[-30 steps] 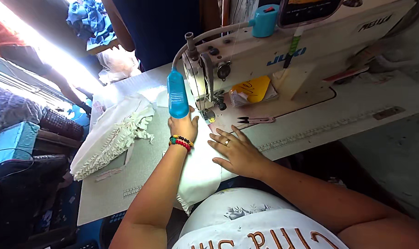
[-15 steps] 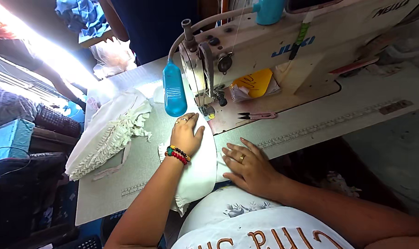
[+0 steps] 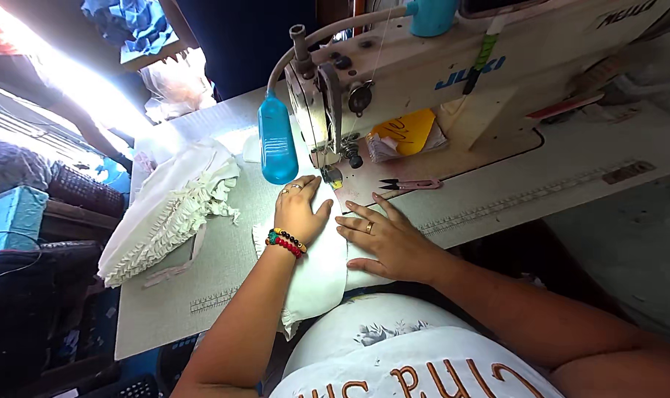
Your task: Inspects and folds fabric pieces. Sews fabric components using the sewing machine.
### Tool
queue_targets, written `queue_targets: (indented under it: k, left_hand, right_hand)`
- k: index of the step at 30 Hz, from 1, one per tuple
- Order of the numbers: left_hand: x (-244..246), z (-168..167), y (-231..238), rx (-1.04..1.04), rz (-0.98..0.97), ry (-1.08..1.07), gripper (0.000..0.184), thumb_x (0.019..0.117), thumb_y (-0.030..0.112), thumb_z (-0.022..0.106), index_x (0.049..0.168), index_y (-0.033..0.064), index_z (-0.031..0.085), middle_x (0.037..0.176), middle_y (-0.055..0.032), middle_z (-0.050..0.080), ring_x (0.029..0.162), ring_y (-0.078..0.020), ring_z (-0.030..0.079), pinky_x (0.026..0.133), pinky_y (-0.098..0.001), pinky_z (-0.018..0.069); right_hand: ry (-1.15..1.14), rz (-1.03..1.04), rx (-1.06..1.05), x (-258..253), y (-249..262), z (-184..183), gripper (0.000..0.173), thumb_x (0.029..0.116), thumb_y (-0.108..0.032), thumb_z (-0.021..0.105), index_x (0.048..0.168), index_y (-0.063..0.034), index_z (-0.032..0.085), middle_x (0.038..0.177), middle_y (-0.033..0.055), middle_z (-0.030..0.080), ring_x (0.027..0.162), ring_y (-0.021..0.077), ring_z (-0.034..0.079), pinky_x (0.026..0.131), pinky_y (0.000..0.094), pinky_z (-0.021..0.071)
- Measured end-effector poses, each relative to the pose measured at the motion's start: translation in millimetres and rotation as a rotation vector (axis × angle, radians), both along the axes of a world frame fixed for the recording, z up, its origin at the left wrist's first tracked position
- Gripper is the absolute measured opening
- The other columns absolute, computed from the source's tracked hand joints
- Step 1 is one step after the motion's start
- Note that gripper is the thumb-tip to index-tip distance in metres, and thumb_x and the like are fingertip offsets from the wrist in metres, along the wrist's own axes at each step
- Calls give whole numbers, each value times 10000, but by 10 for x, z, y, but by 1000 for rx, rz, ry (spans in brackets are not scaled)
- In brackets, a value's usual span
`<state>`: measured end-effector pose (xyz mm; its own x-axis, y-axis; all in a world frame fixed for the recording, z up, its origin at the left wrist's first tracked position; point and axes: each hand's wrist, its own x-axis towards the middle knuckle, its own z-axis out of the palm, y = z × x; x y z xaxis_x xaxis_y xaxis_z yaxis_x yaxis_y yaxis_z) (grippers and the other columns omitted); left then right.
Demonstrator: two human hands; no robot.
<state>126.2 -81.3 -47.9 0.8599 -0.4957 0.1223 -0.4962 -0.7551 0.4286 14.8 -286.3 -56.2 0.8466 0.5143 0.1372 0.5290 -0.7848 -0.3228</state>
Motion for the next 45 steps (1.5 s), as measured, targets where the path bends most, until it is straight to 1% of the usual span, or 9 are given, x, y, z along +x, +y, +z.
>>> queue_targets:
  k: [11,15,18,22,26,32,35,39,45]
  left_hand:
    - [66,7,-33,2,-14,-15,504,968,344,635,1387,63,635,1475,-125,566,1346,-327,541,1114,-571,397]
    - [66,3,-28,-12,-21,-15,513,967,344,642,1393,59,628,1477,-132,563,1355,-337,531,1120,-576,391]
    - [67,0,-26,-24,-24,-19,511,961,340,654,1389,61,633,1470,-129,570,1363,-328,525,1132,-566,386]
    - [73,3,-26,-10,-18,-19,508,963,346,656,1390,71,635,1466,-123,575,1361,-311,530,1139,-548,386]
    - [64,3,-25,-19,-25,-33,505,960,334,662,1385,62,637,1463,-133,574,1371,-329,518,1151,-548,373]
    - [72,14,-21,-8,-15,-17,499,977,345,651,1396,74,632,1472,-128,568,1388,-337,499,1154,-557,370]
    - [101,4,-25,4,-7,5,494,983,358,646,1394,84,638,1464,-116,580,1388,-320,504,1164,-538,366]
    - [107,2,-27,14,-4,19,483,987,355,639,1393,95,641,1479,-105,570,1407,-312,486,1175,-526,355]
    - [85,-6,-19,14,-19,-13,490,980,364,649,1383,85,646,1478,-114,567,1396,-324,496,1163,-535,371]
  right_hand:
    - [51,-51,24,18,-29,1,671,1019,-682,304,1461,-258,580,1585,-65,474,1567,224,235,1241,656,38]
    - [-154,-157,328,52,-318,-8,440,1029,-451,526,1237,-119,727,1403,91,633,1406,291,499,1192,556,341]
    - [-334,-471,251,58,-847,179,383,1022,-287,576,1235,15,678,1275,245,640,1218,395,601,1039,540,483]
    - [-498,-921,38,104,-1584,276,532,1043,-359,512,1380,51,534,1350,389,521,1278,579,480,1082,658,371]
    - [-456,-961,-123,159,-2004,135,670,1042,-447,479,1538,-8,376,1555,293,410,1455,525,341,1190,658,225]
    - [-487,-925,-102,186,-2086,33,715,1030,-500,487,1542,-14,376,1605,260,364,1505,479,290,1228,632,171]
    - [-483,-949,-110,166,-2069,33,627,1046,-486,456,1468,-23,478,1507,262,490,1451,479,385,1214,653,176]
    - [-373,-945,-139,152,-2012,89,492,1077,-371,421,1192,32,677,1173,302,682,1167,501,623,1172,689,215]
    - [-367,-958,-132,160,-2037,86,540,1071,-430,412,1168,31,677,1172,286,687,1176,481,627,1185,672,216]
